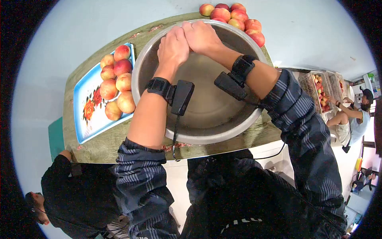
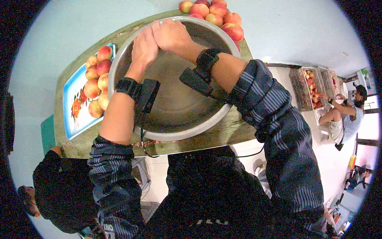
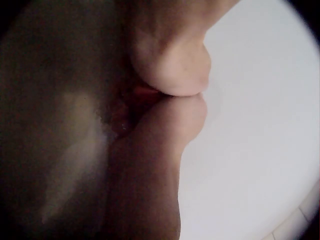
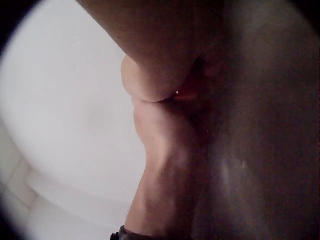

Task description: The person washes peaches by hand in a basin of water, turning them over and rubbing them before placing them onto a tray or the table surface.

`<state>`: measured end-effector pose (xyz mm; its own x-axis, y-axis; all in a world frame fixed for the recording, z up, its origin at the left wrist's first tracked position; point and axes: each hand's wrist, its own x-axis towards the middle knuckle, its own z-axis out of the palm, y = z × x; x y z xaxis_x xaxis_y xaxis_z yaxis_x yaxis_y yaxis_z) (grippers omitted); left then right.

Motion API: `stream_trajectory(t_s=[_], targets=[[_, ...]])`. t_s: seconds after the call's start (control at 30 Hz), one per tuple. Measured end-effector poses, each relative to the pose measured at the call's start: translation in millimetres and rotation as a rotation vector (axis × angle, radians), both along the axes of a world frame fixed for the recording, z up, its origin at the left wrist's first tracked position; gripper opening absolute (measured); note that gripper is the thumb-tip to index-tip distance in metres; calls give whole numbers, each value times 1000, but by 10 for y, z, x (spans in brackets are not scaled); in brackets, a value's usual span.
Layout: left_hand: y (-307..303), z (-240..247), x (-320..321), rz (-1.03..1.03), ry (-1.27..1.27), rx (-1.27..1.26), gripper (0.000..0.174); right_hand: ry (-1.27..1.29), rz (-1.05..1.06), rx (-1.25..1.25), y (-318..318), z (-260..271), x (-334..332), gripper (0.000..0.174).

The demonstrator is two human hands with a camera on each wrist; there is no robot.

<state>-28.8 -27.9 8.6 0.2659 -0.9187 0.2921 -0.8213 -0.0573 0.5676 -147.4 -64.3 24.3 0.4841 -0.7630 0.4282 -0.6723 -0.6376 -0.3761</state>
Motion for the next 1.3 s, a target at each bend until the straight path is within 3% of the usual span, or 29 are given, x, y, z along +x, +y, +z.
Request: stream_trajectory(t_s=[0.07,0.17,0.27,0.37,0.47,0.57,0.67,0.83,0.97,1.07,1.23,1.3], targets=[[-6,-14,-13,-2,17,-7,56,-51,-4,95,74,105,-43,38],[22,22,-24,3,40,8,58,-103,-25,292,173,239,-64,52],[1,9,-7,-4,54,27,60,-75,0,184,72,100,-24,56],[10,5,-28,10,78,41,64,-128,-21,245,154,172,-58,55],[-54,-75,31,35,132,52,68,-23,11,70,166,161,-56,40],[-76,-70,27,36,136,95,71,32,44,-33,96,108,-63,39],[-84,-78,19,23,160,83,71,-189,-50,219,75,94,-14,50],[-69,-32,-1,40,175,129,71,-135,4,165,178,226,-62,49],[-283,-285,171,-32,223,112,71,-107,-44,217,90,150,-2,50],[-128,-104,88,2,285,158,71,-71,25,56,-108,-81,48,50],[-146,-113,68,13,260,77,66,-77,-7,31,28,68,17,48],[22,82,-52,20,635,146,59,-42,1,-16,85,123,13,47]])
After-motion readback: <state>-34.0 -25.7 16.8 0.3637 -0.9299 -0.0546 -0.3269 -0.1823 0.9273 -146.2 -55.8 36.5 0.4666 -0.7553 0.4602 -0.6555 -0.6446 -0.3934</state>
